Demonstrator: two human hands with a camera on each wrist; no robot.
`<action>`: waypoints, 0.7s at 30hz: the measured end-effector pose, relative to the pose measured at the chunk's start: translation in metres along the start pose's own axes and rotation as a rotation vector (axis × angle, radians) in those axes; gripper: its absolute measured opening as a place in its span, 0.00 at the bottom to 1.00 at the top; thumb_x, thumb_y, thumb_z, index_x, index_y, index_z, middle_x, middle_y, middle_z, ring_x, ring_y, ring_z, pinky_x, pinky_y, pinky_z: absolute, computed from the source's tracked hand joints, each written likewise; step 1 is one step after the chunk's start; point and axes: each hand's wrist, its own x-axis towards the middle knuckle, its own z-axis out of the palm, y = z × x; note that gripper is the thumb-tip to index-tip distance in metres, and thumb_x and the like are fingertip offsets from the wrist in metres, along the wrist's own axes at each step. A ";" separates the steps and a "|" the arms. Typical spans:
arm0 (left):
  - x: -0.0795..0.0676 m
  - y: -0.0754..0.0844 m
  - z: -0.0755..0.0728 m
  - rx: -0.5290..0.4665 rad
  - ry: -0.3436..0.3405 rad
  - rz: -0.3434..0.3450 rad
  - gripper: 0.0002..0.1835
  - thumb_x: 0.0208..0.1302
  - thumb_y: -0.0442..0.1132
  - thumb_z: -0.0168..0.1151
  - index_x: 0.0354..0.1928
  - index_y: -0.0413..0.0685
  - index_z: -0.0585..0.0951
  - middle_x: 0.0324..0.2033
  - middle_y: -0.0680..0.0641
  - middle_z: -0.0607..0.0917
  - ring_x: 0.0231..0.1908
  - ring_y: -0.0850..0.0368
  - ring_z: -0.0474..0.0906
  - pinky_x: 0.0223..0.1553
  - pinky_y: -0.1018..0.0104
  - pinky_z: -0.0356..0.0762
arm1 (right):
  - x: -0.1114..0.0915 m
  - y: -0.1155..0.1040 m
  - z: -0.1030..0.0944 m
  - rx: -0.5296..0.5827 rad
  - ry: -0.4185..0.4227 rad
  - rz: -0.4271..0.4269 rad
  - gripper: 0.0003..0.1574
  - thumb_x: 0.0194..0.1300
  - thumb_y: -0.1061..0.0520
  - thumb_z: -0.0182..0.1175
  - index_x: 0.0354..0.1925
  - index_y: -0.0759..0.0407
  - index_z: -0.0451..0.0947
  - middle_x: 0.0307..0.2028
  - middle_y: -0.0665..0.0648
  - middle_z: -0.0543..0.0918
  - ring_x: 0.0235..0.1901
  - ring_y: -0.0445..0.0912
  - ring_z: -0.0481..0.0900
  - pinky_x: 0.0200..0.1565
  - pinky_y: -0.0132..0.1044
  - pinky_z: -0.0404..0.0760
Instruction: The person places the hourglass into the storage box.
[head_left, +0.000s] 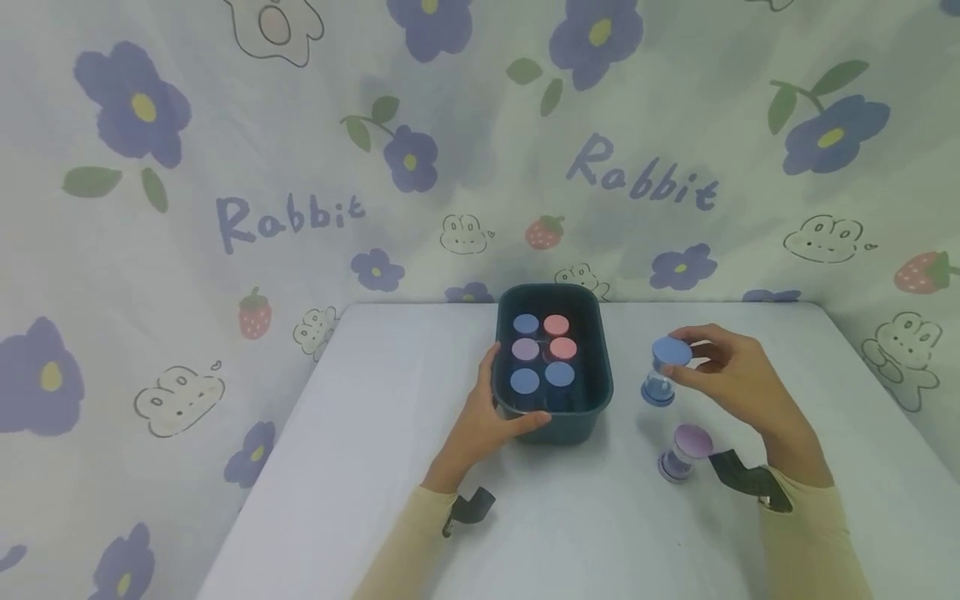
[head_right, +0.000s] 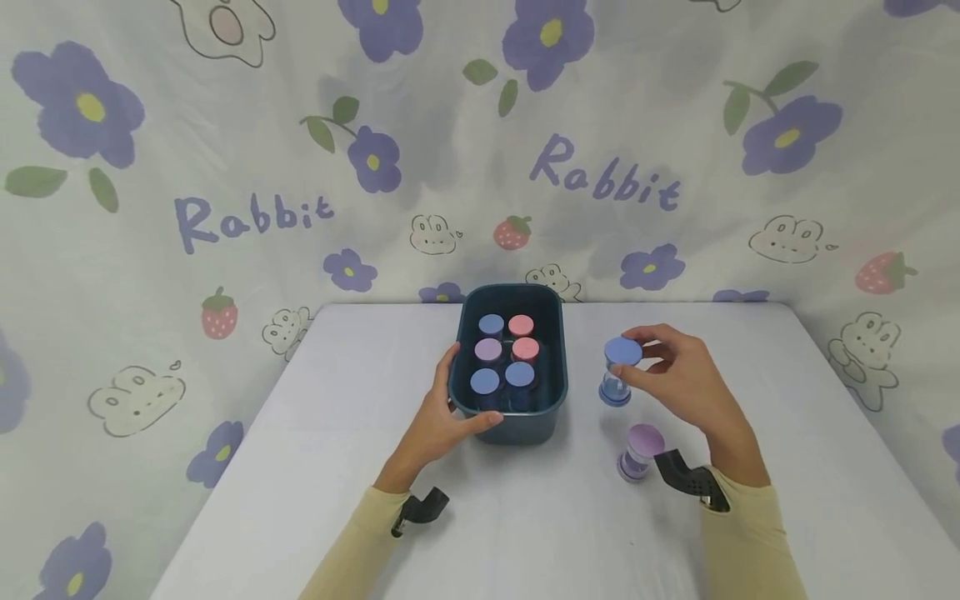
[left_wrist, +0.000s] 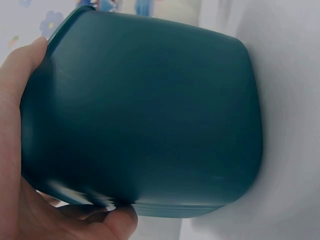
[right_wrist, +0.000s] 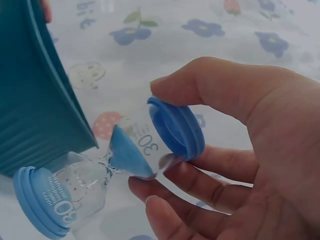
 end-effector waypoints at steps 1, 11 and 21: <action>0.000 0.000 0.000 0.000 -0.001 -0.005 0.67 0.46 0.67 0.79 0.80 0.79 0.42 0.81 0.57 0.57 0.78 0.48 0.59 0.75 0.33 0.62 | -0.001 -0.001 -0.001 0.002 0.013 -0.002 0.28 0.63 0.53 0.75 0.59 0.55 0.80 0.41 0.40 0.83 0.35 0.34 0.84 0.39 0.22 0.82; -0.001 0.000 0.000 0.007 0.005 -0.016 0.67 0.46 0.68 0.79 0.80 0.80 0.42 0.81 0.56 0.57 0.78 0.47 0.60 0.75 0.32 0.61 | 0.000 -0.023 0.001 0.048 0.103 -0.068 0.28 0.63 0.57 0.74 0.60 0.56 0.80 0.44 0.36 0.82 0.34 0.34 0.83 0.39 0.20 0.81; -0.001 0.001 0.000 0.008 0.004 -0.012 0.67 0.45 0.69 0.79 0.80 0.79 0.42 0.81 0.56 0.57 0.78 0.47 0.59 0.74 0.32 0.62 | 0.005 -0.046 0.008 0.137 0.133 -0.163 0.27 0.61 0.64 0.73 0.59 0.61 0.80 0.45 0.37 0.83 0.34 0.35 0.83 0.39 0.19 0.82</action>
